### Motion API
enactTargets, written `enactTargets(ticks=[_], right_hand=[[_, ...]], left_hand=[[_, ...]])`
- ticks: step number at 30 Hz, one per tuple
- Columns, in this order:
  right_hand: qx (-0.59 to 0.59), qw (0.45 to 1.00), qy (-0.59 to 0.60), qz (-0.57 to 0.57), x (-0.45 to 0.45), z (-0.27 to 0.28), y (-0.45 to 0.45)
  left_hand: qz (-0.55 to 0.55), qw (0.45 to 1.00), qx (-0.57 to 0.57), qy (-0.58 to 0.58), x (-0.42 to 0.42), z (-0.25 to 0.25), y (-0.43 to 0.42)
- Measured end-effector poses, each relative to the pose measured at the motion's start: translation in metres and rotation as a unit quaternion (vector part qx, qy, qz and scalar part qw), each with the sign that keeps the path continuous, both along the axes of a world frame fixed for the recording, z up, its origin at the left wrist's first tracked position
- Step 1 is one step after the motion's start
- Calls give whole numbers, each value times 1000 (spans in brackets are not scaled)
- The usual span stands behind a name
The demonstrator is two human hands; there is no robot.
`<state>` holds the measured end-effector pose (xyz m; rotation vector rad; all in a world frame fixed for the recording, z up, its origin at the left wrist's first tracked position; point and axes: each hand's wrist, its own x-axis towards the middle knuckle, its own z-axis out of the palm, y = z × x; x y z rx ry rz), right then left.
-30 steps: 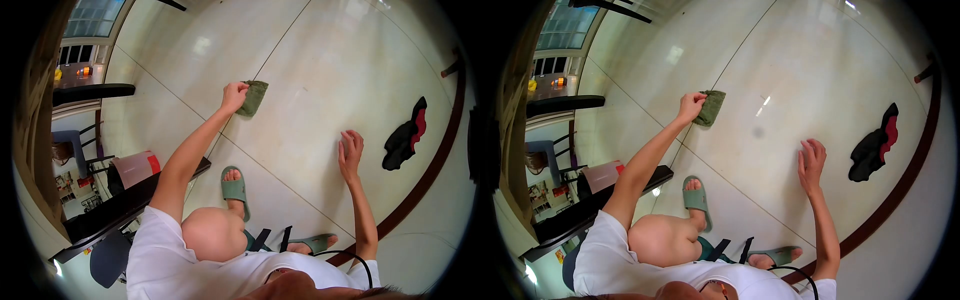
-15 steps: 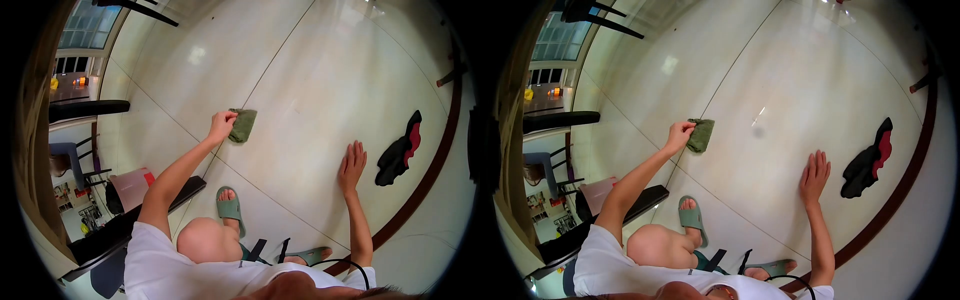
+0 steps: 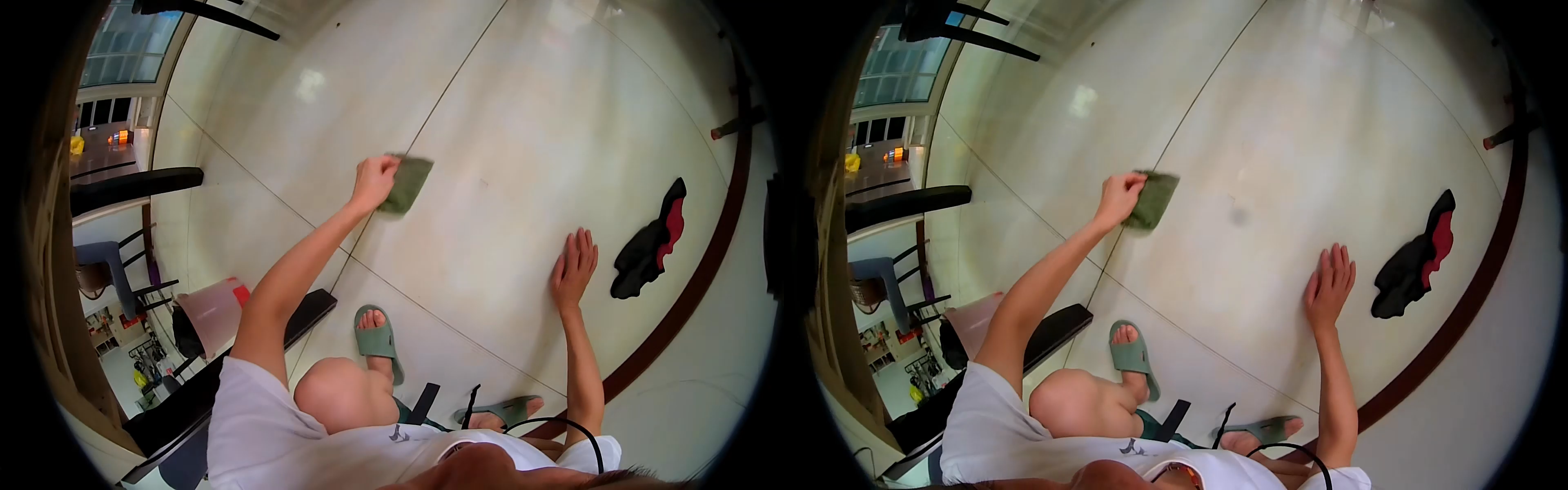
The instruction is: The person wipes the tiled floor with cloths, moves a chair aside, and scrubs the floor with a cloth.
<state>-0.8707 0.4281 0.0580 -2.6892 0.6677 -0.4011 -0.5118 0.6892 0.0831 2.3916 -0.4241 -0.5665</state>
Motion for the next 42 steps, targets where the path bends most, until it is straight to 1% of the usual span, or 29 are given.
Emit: enactTargets(ticks=[5, 10, 13, 16, 19, 22, 25, 28, 31, 32, 34, 37, 40, 42], right_hand=[[3, 1000, -18, 0, -2, -3, -1], [1, 1000, -21, -3, -3, -1, 2], [-10, 1000, -10, -8, -4, -7, 1], [-9, 1000, -9, -7, -5, -8, 0], [-13, 1000, -8, -8, -4, -8, 0], [-18, 1000, -3, -9, -4, -7, 1], [-14, 1000, -1, -13, -3, -7, 1], [-5, 1000, -10, -13, -3, -5, 1], [-9, 1000, -12, -11, -2, -5, 1], [-10, 1000, -11, -10, -1, -5, 0], [-8, 1000, -9, -9, -1, -2, 2], [-5, 1000, 0, -12, -2, -4, 0], [1, 1000, -8, -15, -2, -6, 0], [3, 1000, -2, -15, -3, -6, 0]], left_hand=[[-12, 1000, -24, 2, 12, 0, -8], [-24, 1000, -11, 14, 2, 33, 8], [-137, 985, 34, -103, -3, 36, -3], [-171, 973, 38, -153, -2, 17, -13], [-136, 971, 12, -195, 8, 0, -12], [-123, 983, -6, -137, 25, -5, -10], [-100, 993, -24, -50, 13, 0, -10], [-69, 998, -4, -7, 5, 7, -7], [-44, 999, -16, -28, 12, 8, -18], [-53, 998, -5, -34, 13, 8, -21], [-74, 996, 22, -44, 13, 10, -25], [-210, 954, 92, -192, 8, 4, -9], [-215, 952, 105, -193, 7, 4, -7], [-212, 948, 95, -217, 14, 0, -25]])
